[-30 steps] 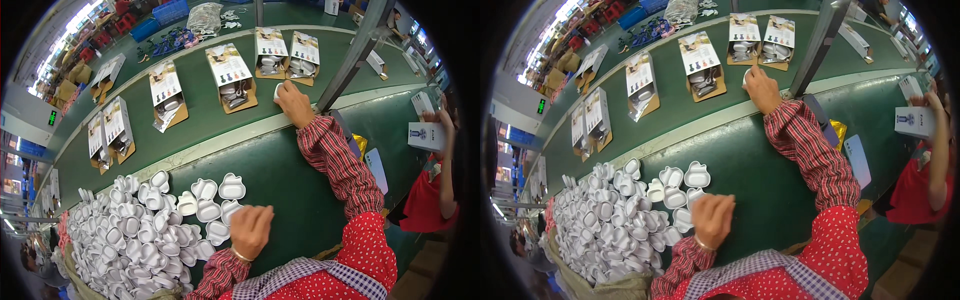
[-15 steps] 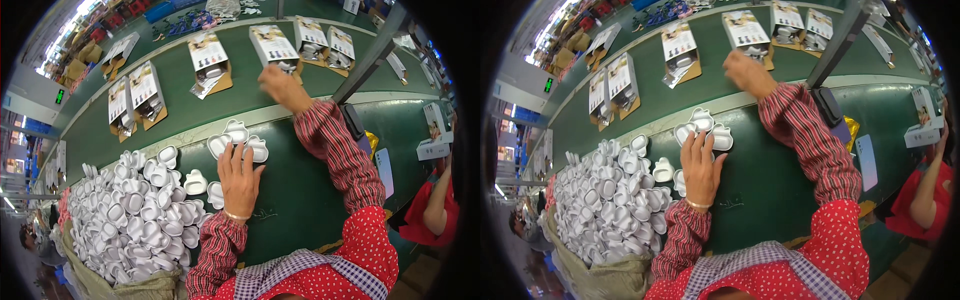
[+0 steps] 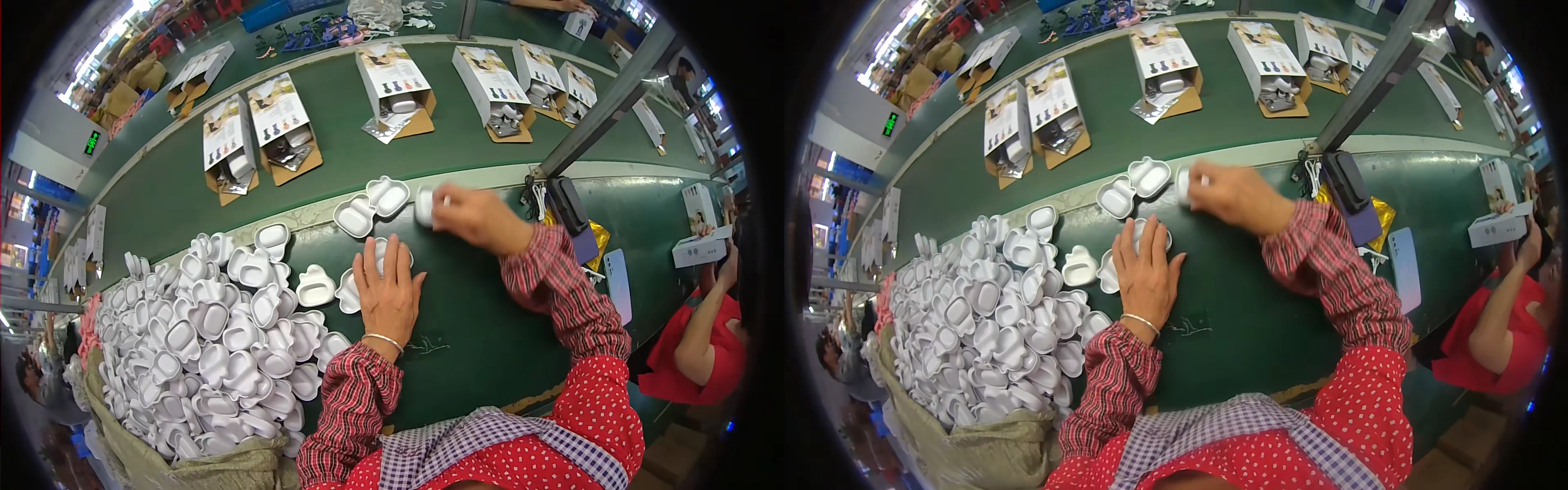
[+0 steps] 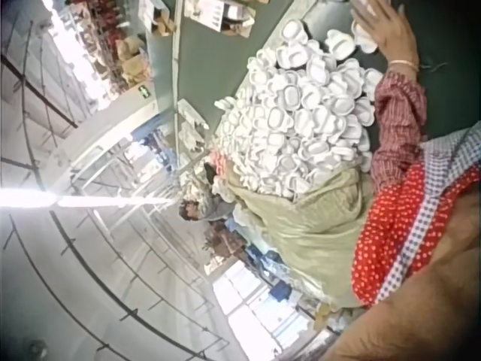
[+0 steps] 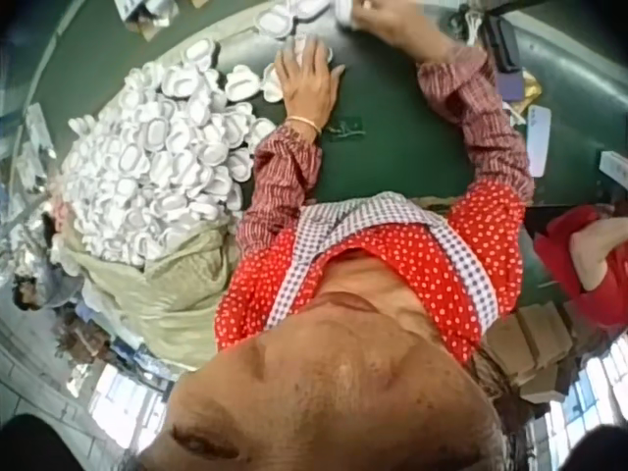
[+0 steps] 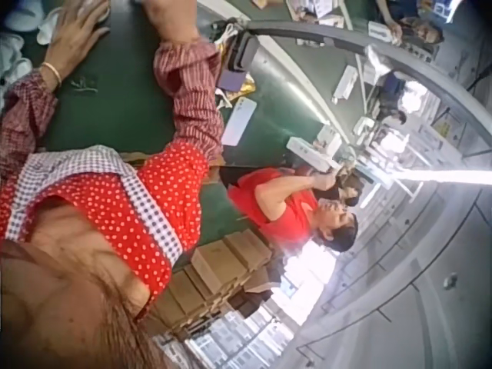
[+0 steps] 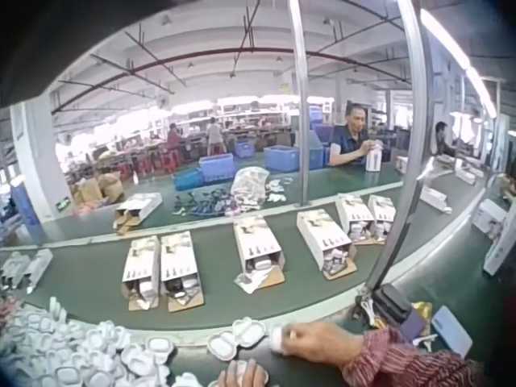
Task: The person takes small white plastic inserts from a pile, arranges them on the table, and packs them into product boxes moving along an assembly line conveyor belt by hand.
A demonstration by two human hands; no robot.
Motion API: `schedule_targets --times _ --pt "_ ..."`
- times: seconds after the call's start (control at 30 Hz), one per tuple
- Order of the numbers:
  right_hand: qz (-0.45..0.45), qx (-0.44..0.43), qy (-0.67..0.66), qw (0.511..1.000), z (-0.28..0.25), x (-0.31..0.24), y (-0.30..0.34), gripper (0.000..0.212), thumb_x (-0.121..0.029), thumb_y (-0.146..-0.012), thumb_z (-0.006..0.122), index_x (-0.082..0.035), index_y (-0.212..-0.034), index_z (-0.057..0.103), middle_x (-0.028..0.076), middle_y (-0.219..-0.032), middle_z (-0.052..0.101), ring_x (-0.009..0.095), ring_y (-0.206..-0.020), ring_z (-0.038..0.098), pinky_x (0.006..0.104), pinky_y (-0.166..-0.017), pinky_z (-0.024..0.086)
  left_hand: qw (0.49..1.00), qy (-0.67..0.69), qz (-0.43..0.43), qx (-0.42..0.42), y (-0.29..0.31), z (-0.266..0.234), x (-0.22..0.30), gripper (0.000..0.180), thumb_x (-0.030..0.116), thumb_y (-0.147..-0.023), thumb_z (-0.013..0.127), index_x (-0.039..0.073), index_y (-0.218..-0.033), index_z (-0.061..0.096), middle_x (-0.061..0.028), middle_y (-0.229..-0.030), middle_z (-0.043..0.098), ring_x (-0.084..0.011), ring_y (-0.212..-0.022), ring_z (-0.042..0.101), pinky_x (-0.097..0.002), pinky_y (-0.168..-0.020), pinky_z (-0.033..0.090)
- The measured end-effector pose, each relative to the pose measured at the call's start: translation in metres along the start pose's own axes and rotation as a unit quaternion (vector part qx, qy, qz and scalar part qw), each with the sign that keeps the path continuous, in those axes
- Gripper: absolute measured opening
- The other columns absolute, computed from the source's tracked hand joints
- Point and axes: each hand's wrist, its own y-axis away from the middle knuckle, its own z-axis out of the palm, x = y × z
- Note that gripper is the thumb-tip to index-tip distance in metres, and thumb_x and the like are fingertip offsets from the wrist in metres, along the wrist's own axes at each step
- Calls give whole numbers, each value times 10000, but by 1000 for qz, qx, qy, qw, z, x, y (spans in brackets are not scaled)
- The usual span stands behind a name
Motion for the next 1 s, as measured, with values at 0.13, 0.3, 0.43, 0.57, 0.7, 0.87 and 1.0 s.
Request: schedule_targets --times 0.13,0.3,0.43,0.57,0.7,0.87,1.0 --pt "108 -8 125 986 -7 78 -44 108 -170 -871 616 -92 -911 552 69 -1023 558 316 -794 630 407 -651 507 1000 7 12 13 1 1 5 481 193 -832 677 -8 -1239 519 -125 -1359 466 -405 -1286 373 -522 -1055 317" --pt "193 -63 256 945 -17 142 -80 137 -119 -859 578 -85 -991 564 102 -1109 551 336 -915 630 449 -739 519 999 38 18 22 -1 0 9 473 175 -819 685 5 -1233 529 -126 -1340 479 -397 -1278 382 -516 -1046 331" --pt "214 43 238 946 5 115 -83 233 -80 -833 600 -68 -1065 579 114 -1103 547 317 -968 624 404 -761 544 999 41 1 23 0 -2 4 464 175 -827 676 6 -1234 530 -123 -1344 472 -395 -1279 380 -514 -1049 326" --pt "10 -51 -38 998 19 34 -64 240 -192 -832 673 -71 -994 545 79 -1094 538 303 -917 614 394 -719 531 999 47 2 20 0 -5 2 455 176 -836 666 6 -1237 532 -120 -1356 460 -391 -1289 371 -509 -1057 315" --pt "-31 -53 47 997 37 12 -60 174 -155 -830 655 -86 -946 545 71 -1078 542 273 -884 625 359 -662 534 998 52 4 25 3 -6 1 457 174 -834 666 4 -1237 534 -118 -1353 462 -387 -1287 373 -507 -1060 313" --pt "74 -36 99 992 14 59 -90 129 -185 -867 599 -87 -941 557 91 -1047 549 334 -861 633 416 -664 521 998 46 12 31 0 -5 7 459 168 -823 675 8 -1230 536 -117 -1342 472 -385 -1273 384 -504 -1055 318" --pt "150 -7 180 972 14 83 -125 168 -110 -868 583 -47 -1018 540 126 -1087 540 351 -922 628 451 -733 525 997 60 9 38 1 -7 6 462 162 -816 682 6 -1226 538 -120 -1336 477 -386 -1268 390 -503 -1051 322"
